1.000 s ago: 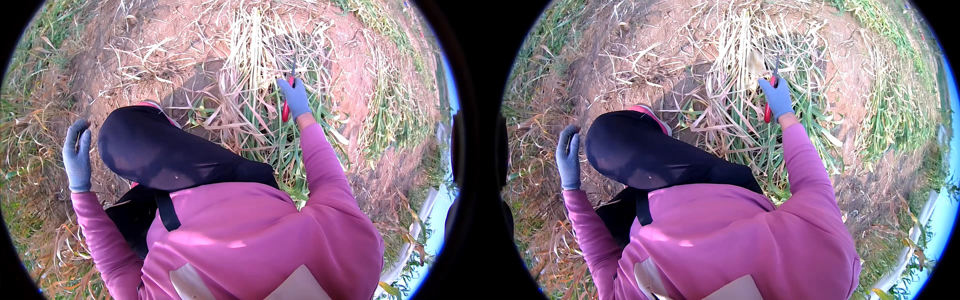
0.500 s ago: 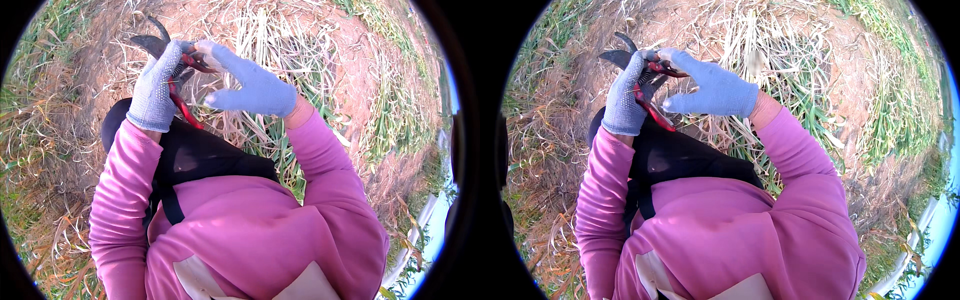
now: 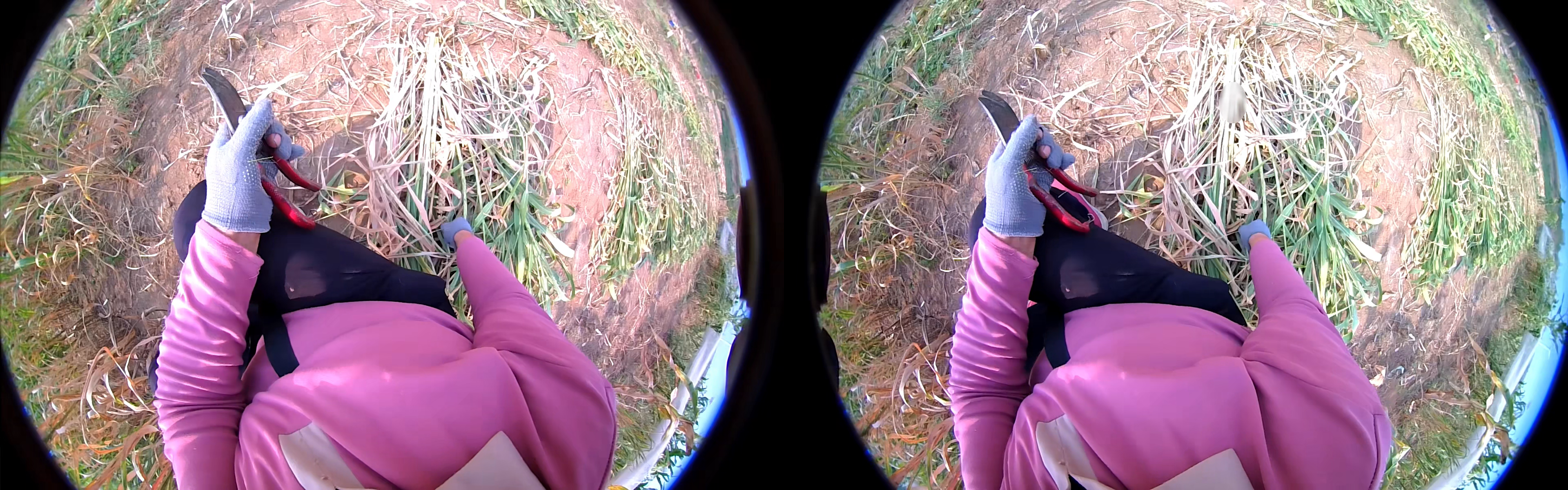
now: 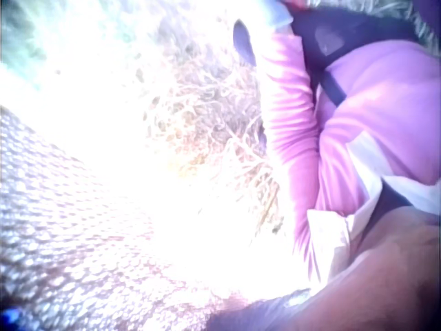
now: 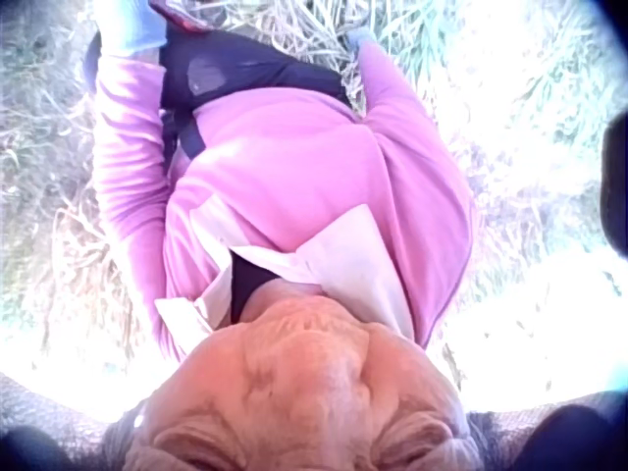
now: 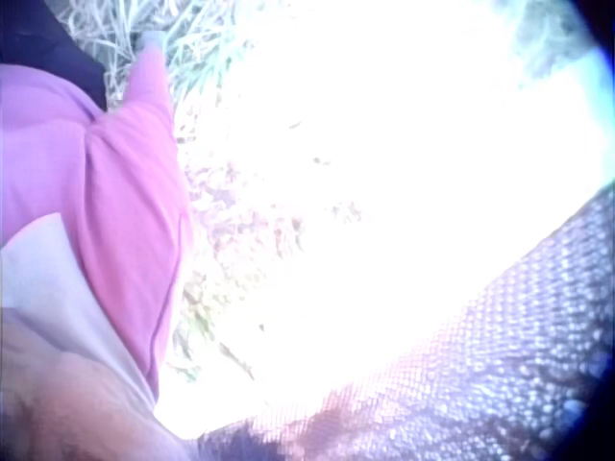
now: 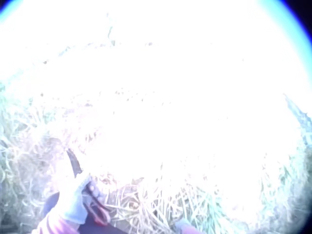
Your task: The person uses red-handled pruning shears to cut tall grass and dry plant stalks at ground level in an outdoor field. They repeatedly gather stalks with one hand, cut them near the base, and drop the cut pieces onto the ground.
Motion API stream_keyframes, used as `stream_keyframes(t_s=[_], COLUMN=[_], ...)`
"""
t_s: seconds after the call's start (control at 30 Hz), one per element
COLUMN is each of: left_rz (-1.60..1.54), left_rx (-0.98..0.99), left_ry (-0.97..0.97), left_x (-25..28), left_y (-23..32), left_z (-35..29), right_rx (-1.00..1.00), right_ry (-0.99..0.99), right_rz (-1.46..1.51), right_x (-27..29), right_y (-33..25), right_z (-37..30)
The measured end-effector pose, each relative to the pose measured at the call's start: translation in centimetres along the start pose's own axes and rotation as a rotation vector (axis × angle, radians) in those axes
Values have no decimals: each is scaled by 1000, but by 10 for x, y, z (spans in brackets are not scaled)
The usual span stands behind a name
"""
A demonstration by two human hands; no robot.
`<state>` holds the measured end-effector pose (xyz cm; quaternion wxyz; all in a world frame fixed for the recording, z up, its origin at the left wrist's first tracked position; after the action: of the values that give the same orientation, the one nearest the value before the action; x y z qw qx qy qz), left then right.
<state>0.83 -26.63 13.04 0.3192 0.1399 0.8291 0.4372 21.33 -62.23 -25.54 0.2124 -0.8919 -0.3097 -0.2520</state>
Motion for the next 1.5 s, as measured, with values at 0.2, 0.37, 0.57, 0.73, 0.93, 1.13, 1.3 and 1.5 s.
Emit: stream_keyframes(t_s=[0.2, 0.37, 0.57, 0.73, 0.93, 1.13, 1.3, 1.5], left_rz=[27, -17, -55, -35, -16, -36, -63, 25], left_rx=[-1, 0, 70, 27, 0, 24, -11, 18], left_ry=[-8, -99, -54, -42, -86, -90, -113, -187], left_x=[-7, -28, -26, -13, -11, -11, -3, -26], left_y=[-2, -5, -11, -2, 2, -2, -4, -15], left_z=[0, 0, -1, -5, -5, -8, -3, 8], right_rx=[-7, -209, -175, 216, -195, 104, -175, 348], right_ry=[173, 109, 108, -263, 67, 8, 574, 659], right_rz=[682, 720, 233, -324, 457, -210, 1477, 1977], right_x=[-18, -25, -35, -13, -13, -15, 44, 125], right_y=[30, 26, 33, -15, -15, -1, 22, -93], right_z=[-36, -31, 2, 0, -13, -14, -137, -189])
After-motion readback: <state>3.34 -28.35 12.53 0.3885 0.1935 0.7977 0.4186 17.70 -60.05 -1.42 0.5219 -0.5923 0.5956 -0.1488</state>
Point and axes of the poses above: each hand's wrist, its own z-axis towards the middle knuckle, its own x-axis out of the back of the hand, y = z × x, the point moved 6 cm from there along z, towards the middle knuckle, and after that the axes turned 12 degrees about x, right-handed, at the moved point
